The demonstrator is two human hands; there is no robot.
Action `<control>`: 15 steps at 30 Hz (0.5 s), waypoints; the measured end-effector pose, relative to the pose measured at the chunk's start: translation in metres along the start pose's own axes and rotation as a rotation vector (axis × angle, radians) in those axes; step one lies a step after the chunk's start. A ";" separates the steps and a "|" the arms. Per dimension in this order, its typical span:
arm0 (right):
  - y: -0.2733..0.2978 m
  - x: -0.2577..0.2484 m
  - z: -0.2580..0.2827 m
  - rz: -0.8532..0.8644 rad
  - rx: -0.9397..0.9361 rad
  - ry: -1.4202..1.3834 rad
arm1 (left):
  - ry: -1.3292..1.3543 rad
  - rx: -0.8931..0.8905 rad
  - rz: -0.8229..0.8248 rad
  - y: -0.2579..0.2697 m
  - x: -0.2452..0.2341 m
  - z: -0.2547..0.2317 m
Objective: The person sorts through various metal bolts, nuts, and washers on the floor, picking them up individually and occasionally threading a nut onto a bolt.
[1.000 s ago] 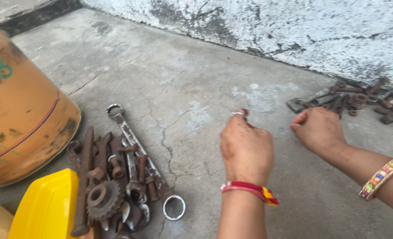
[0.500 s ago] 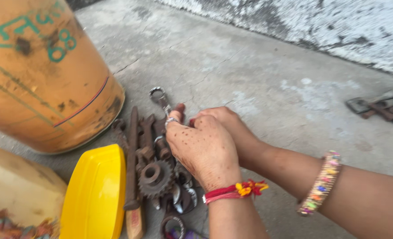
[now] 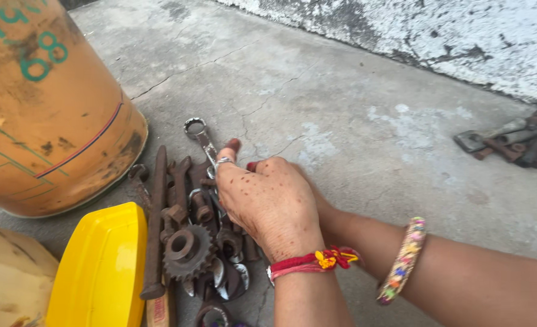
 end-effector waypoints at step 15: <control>0.149 -0.171 0.134 -0.940 0.037 1.751 | -0.180 0.323 0.840 0.118 0.064 -0.026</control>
Point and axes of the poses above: each hand's wrist, its own y-axis away from the middle knuckle, its own x-axis out of the palm, z = x × y, the point moved 1 cm from there along -y, towards the middle knuckle, and after that the axes turned 10 degrees about -y, right-handed, at the moved point
